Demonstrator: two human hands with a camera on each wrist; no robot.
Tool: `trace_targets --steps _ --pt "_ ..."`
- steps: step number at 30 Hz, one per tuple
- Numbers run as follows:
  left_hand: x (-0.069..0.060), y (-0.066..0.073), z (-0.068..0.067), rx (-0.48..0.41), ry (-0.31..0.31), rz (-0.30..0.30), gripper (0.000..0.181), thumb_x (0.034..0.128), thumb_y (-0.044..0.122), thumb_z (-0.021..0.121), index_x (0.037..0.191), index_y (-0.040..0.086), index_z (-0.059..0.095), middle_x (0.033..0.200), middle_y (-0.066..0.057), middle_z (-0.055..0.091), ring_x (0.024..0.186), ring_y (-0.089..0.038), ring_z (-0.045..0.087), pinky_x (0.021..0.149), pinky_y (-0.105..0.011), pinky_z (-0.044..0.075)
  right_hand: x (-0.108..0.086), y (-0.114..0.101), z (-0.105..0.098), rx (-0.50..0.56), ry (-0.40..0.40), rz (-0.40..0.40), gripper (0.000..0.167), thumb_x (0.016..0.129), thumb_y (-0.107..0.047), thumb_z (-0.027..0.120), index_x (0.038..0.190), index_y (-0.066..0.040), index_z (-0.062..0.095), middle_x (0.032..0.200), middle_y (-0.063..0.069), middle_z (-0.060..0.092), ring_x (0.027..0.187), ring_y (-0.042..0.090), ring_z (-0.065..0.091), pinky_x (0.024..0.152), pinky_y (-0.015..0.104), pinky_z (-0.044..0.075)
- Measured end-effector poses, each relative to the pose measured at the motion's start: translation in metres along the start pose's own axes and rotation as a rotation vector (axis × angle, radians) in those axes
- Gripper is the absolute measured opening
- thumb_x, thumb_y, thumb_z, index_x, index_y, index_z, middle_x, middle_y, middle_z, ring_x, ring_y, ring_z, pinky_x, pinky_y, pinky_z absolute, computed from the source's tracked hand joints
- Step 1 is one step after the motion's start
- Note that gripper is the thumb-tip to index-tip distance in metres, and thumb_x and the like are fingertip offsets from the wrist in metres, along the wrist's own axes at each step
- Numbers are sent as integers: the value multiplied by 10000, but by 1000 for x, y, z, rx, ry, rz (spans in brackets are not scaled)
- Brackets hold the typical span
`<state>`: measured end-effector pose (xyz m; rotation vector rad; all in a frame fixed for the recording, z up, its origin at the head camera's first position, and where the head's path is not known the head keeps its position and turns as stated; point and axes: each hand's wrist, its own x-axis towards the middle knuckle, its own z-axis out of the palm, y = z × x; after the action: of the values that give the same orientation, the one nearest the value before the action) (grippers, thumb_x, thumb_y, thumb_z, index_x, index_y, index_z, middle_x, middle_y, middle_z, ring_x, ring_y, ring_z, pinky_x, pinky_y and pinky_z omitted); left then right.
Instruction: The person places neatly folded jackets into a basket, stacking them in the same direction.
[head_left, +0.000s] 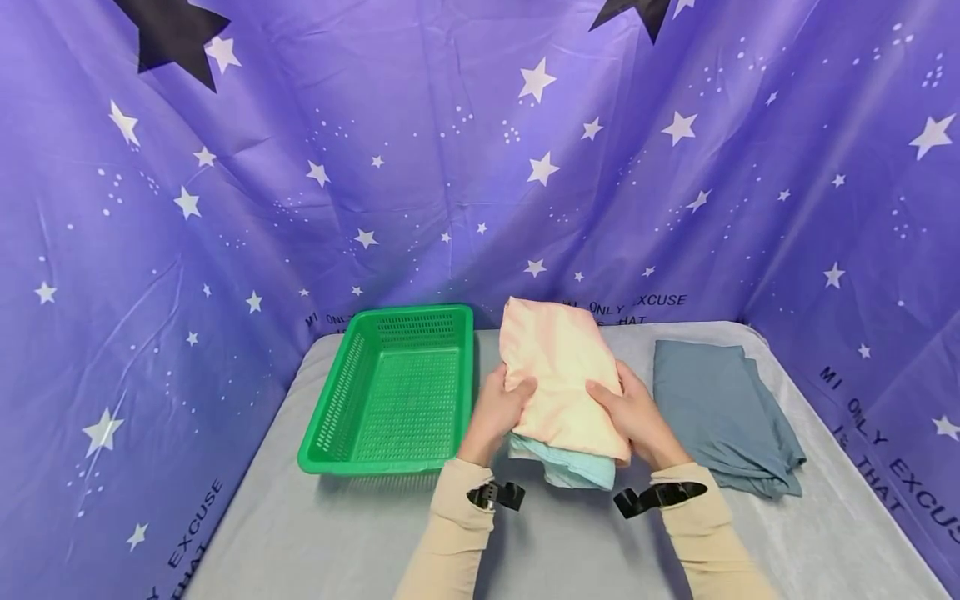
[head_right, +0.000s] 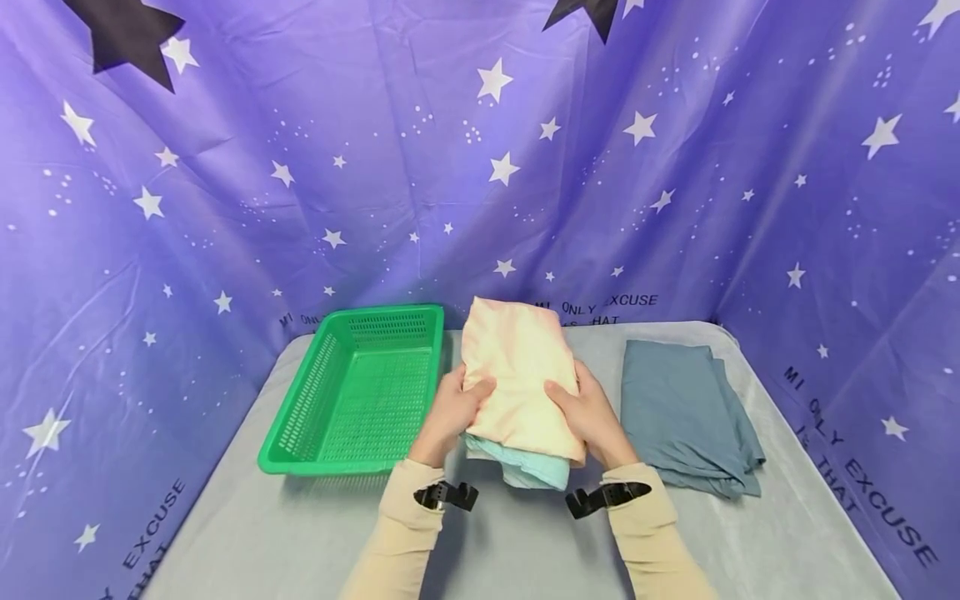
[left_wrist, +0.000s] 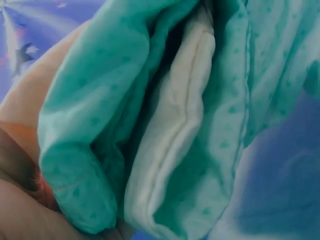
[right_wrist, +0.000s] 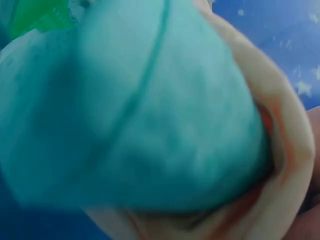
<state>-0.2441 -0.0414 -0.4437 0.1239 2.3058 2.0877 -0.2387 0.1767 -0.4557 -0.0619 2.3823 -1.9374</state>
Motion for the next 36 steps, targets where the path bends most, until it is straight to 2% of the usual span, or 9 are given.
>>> trace_targets --steps 5,11,16,21,28,36 --pt "-1 24 -27 5 -31 20 356 1012 145 619 1353 45 598 965 -70 696 758 -103 636 722 -264 549 1 -28 7 65 -80 -30 688 1051 -303 588 1618 -108 253 1390 238 527 947 85 663 824 267 573" --pt "1 47 -60 -1 -31 6 313 1024 169 618 1315 56 601 830 4 645 658 -99 624 623 -278 552 10 -56 20 63 -145 -72 702 1044 -337 595 1618 -109 263 1405 230 545 968 95 679 847 267 577" --pt "0 58 -89 -22 -13 -21 276 1033 156 604 1285 45 592 772 22 634 606 -86 621 563 -271 546 18 -74 39 68 -212 -107 633 1044 -305 592 1582 -95 332 1360 225 600 954 112 689 831 298 587" --pt "-5 63 -116 18 -9 -45 304 1041 193 598 1312 58 576 723 50 619 569 -76 614 535 -260 540 21 -87 56 66 -282 -109 578 1056 -316 567 1560 -108 371 1287 195 655 932 143 703 787 344 597" --pt "-7 63 -144 47 -39 -60 316 1053 241 589 1334 100 555 694 61 599 545 -88 616 525 -260 542 32 -89 76 94 -336 -96 553 1063 -316 557 1547 -112 388 1310 164 658 972 137 701 805 344 595" --pt "-1 54 -166 83 -44 -84 238 1056 257 584 1221 90 542 612 97 438 465 -50 441 472 -208 439 44 -84 98 127 -362 -70 532 1071 -294 540 1539 -89 390 1304 179 663 960 125 708 811 338 604"
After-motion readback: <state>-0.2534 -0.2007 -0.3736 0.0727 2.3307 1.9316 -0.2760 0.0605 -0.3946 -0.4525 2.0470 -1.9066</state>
